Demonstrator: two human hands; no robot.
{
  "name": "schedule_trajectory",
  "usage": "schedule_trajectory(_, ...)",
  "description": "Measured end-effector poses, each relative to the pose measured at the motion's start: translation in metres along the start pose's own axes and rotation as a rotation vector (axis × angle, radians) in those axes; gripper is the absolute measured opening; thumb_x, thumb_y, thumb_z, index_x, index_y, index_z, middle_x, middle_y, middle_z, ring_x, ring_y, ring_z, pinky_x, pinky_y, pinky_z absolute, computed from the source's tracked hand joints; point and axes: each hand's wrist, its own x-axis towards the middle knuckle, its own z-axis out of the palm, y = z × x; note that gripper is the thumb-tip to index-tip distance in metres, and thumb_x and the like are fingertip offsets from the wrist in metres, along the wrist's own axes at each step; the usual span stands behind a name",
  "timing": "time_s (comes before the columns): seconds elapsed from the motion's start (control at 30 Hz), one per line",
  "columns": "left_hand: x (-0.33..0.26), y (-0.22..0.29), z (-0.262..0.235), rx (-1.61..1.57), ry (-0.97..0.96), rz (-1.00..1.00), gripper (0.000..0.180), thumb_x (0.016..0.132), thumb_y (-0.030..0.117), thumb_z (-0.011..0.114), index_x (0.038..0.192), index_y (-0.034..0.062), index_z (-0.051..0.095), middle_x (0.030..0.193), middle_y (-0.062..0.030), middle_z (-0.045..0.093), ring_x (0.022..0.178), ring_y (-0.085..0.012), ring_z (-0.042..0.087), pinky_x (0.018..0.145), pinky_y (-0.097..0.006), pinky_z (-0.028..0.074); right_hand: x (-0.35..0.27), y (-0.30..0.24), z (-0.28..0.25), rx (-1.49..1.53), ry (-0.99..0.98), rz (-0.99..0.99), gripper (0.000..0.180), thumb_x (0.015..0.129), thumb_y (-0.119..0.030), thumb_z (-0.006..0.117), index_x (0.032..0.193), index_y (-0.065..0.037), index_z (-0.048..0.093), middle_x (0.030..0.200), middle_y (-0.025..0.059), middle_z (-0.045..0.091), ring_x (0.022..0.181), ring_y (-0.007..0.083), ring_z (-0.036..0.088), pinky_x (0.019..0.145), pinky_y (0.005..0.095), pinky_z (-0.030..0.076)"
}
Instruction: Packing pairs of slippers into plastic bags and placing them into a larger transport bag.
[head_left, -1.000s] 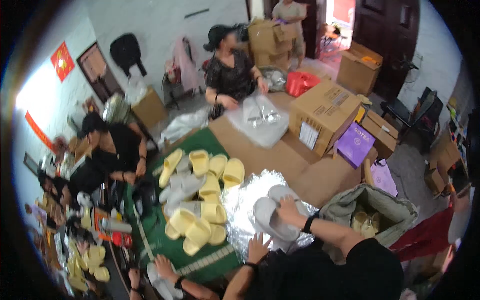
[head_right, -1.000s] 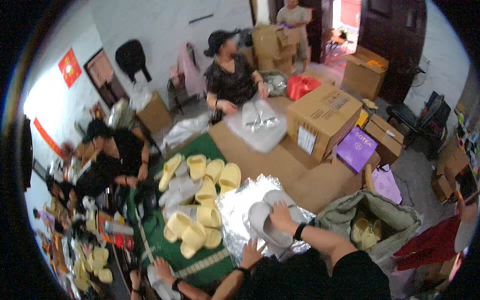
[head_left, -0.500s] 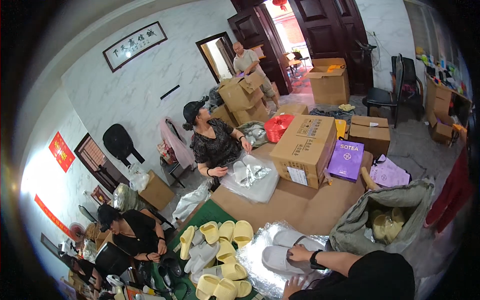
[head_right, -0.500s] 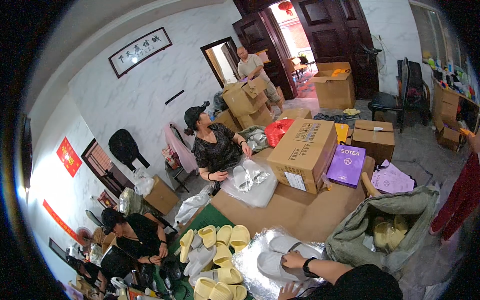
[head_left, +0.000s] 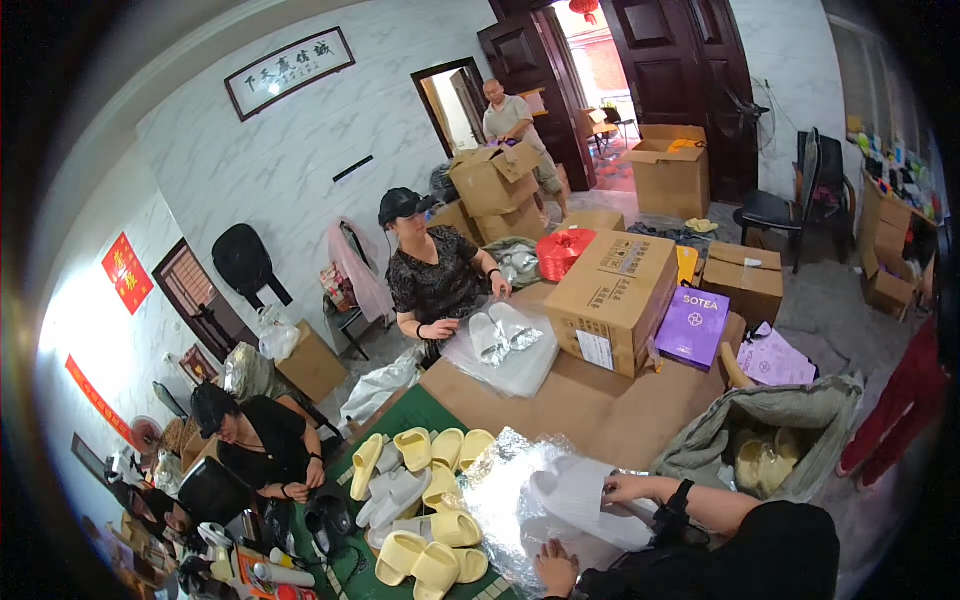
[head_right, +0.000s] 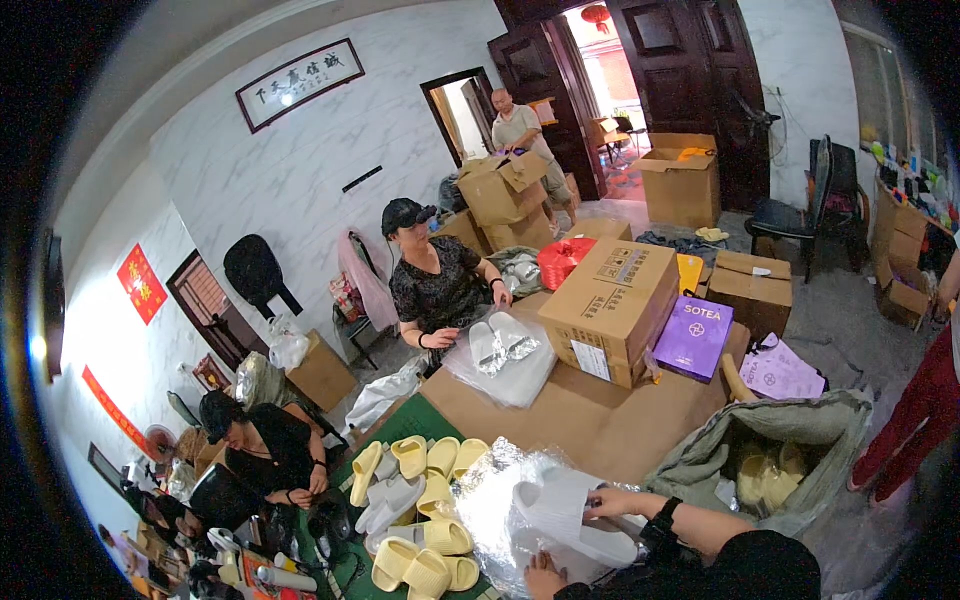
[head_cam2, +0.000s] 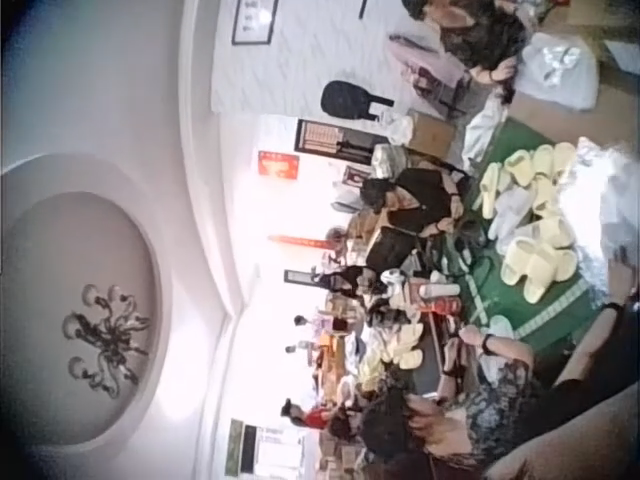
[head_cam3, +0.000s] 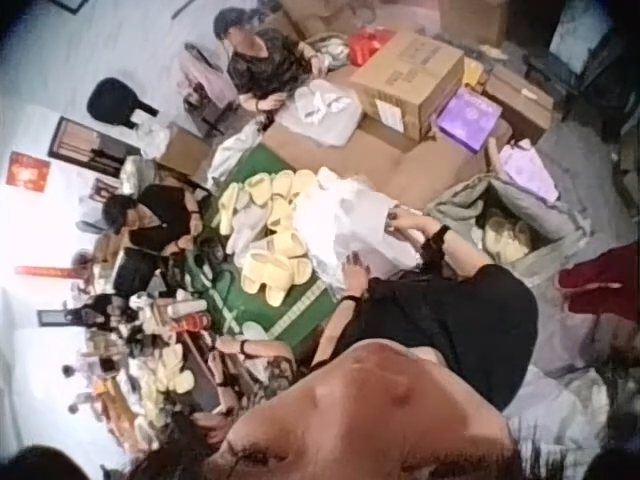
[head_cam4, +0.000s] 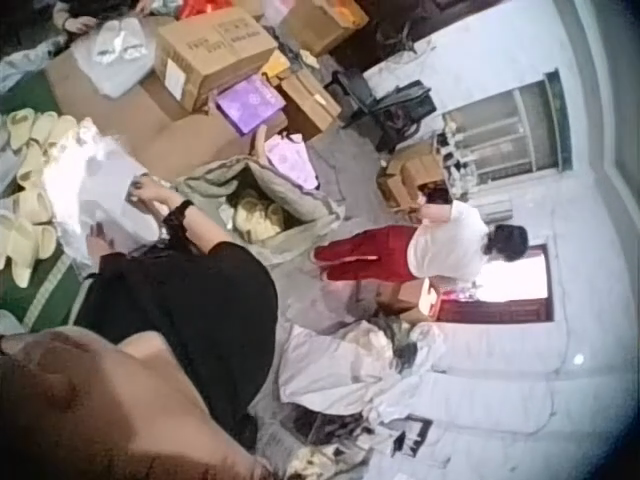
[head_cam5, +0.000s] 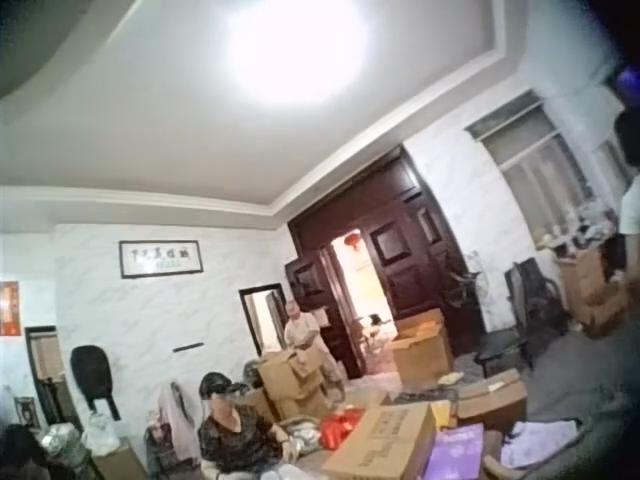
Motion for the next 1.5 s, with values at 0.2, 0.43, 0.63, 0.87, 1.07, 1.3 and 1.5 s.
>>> schedule_trajectory(0.2,0.015,0.016,-0.028,1.139,-0.347,0.363,0.029,0.071,0.026,0.059,0.100,0.0214,0.065,0.105,-0.0141,0.058,0.101,-0.0298,0.052,0.076,-0.049,0.042,0.003,-0.011,0.006,0.128,-0.318,0.038,0.042,0.081,-0.028,0.057,0.110,0.001,0.056,0.100,0.0003,0.060,0.089,0.0118,0.050,0.082,0.0250,0.038)
schedule_trajectory(0.43,0.044,0.129,-0.049,0.865,-0.047,0.582,0.009,0.070,0.018,0.055,0.071,0.0102,0.061,0.080,-0.0084,0.055,0.077,-0.0300,0.054,0.062,-0.042,0.042,0.016,0.043,0.018,0.146,-0.646,0.033,0.032,0.085,-0.024,0.053,0.103,0.001,0.059,0.095,-0.0009,0.059,0.086,0.0096,0.049,0.078,0.0253,0.039)
schedule_trajectory(0.63,0.050,0.107,-0.048,0.926,0.022,0.391,0.013,0.072,0.019,0.057,0.069,0.0068,0.059,0.077,-0.0105,0.051,0.073,-0.0308,0.051,0.063,-0.042,0.042,-0.013,0.027,0.006,0.462,-0.556,0.184,0.032,0.083,-0.023,0.057,0.105,0.000,0.059,0.091,-0.0008,0.061,0.080,0.0091,0.052,0.073,0.0246,0.041)
schedule_trajectory(0.87,0.045,0.096,-0.040,0.953,-0.306,0.211,0.025,0.075,0.030,0.058,0.077,0.0050,0.061,0.092,-0.0139,0.058,0.085,-0.0314,0.056,0.071,-0.043,0.046,-0.019,0.027,-0.006,0.414,-0.498,0.266,0.027,0.083,-0.022,0.056,0.099,-0.001,0.061,0.088,0.0008,0.060,0.080,0.0101,0.050,0.075,0.0244,0.039)
schedule_trajectory(1.07,0.016,0.113,-0.035,1.061,-0.814,0.044,0.059,0.080,0.060,0.045,0.131,0.0325,0.037,0.140,-0.0123,0.029,0.131,-0.0330,0.023,0.099,-0.055,0.025,-0.026,-0.019,-0.013,0.042,-0.348,0.104,0.022,0.076,-0.022,0.052,0.079,-0.001,0.058,0.068,-0.0019,0.051,0.064,0.0108,0.046,0.061,0.0254,0.037)
schedule_trajectory(1.3,0.014,0.100,-0.035,1.171,-0.753,0.045,0.068,0.081,0.056,0.044,0.136,0.0200,0.029,0.141,-0.0082,0.028,0.127,-0.0343,0.027,0.099,-0.054,0.022,-0.016,0.008,-0.019,0.026,-0.519,0.052,0.024,0.077,-0.023,0.052,0.070,-0.001,0.054,0.062,-0.0033,0.044,0.056,0.0091,0.038,0.052,0.0261,0.032)
schedule_trajectory(1.5,0.018,0.164,-0.033,0.699,-0.364,0.220,0.045,0.074,0.035,0.060,0.113,0.0135,0.054,0.112,-0.0083,0.055,0.106,-0.0316,0.049,0.083,-0.048,0.040,-0.023,-0.026,-0.018,0.008,-0.552,0.109,0.026,0.079,-0.024,0.053,0.083,0.001,0.058,0.070,-0.0026,0.050,0.065,0.0095,0.044,0.059,0.0258,0.036)
